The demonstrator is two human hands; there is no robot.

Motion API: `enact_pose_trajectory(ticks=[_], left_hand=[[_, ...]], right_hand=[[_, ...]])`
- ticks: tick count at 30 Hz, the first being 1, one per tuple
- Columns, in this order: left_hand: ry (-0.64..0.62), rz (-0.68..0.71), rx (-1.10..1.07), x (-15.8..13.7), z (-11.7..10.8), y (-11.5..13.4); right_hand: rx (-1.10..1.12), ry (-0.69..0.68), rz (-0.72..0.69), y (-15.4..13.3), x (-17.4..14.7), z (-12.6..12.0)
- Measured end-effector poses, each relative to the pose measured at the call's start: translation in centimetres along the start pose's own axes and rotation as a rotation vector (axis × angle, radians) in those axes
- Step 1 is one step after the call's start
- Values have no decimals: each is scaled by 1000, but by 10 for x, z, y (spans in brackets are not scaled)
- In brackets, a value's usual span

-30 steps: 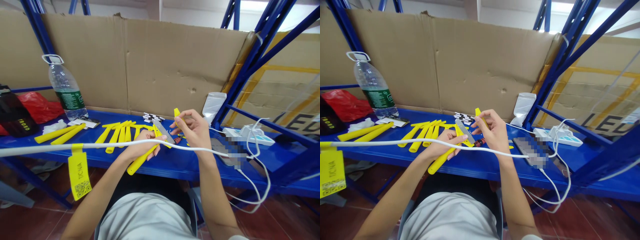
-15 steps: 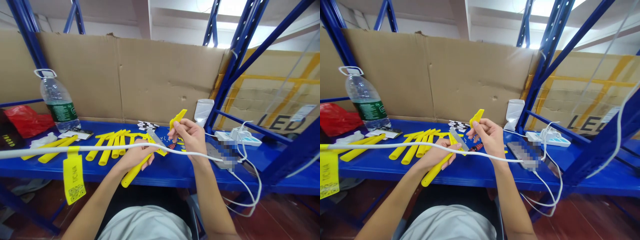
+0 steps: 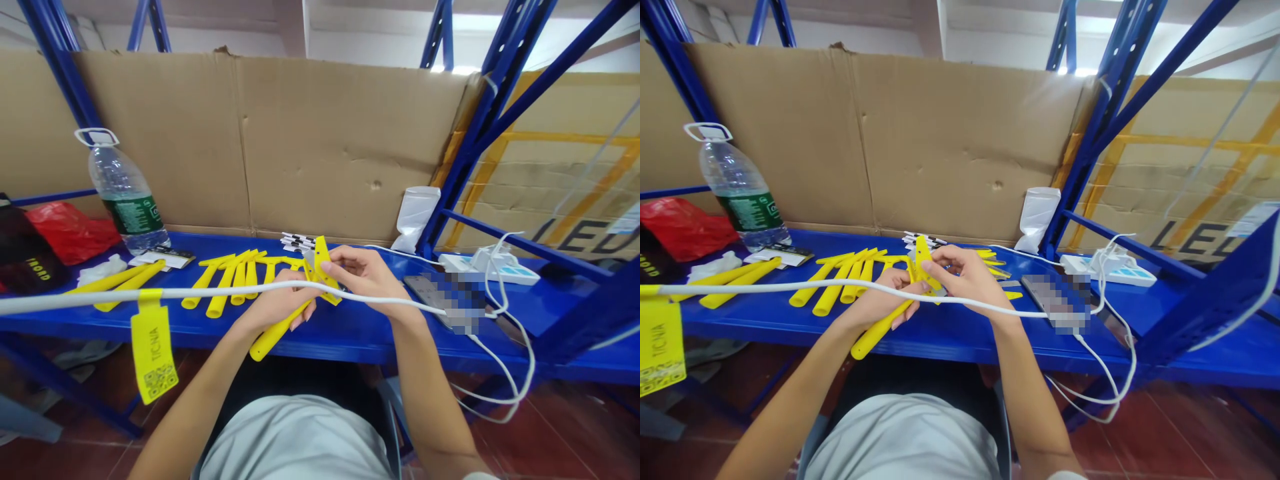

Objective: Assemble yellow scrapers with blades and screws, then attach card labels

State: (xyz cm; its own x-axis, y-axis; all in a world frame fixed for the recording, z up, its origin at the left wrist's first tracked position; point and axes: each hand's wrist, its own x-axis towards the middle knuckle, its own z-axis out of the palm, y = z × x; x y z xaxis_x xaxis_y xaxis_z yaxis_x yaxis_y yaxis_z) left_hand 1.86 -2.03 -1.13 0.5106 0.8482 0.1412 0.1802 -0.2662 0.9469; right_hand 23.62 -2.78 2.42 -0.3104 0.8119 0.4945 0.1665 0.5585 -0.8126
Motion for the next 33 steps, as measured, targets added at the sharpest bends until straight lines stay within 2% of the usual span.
enact_pose_trajectory(ticks=[2,4,10,15,20,25,33], left_hand=[[-4,0,27,0,0,-1],[2,4,49,1,-1,-3],[13,46,3,2,1,-1],[19,56,-55,1,5,5],[50,83,-150,3,5,0],[9,84,-149,3,5,-3],[10,79,-177,1,6,2]], right_hand=[[-50,-68,-5,0,-1,1],[-93,-78,-19,0,-1,0],[-139,-27,-87,3,1,0],[-74,43,-89,6,3,2],[-21,141,-17,6,2,3],[-39,202,-66,2,1,5],[-78,184,-93,2,1,7]])
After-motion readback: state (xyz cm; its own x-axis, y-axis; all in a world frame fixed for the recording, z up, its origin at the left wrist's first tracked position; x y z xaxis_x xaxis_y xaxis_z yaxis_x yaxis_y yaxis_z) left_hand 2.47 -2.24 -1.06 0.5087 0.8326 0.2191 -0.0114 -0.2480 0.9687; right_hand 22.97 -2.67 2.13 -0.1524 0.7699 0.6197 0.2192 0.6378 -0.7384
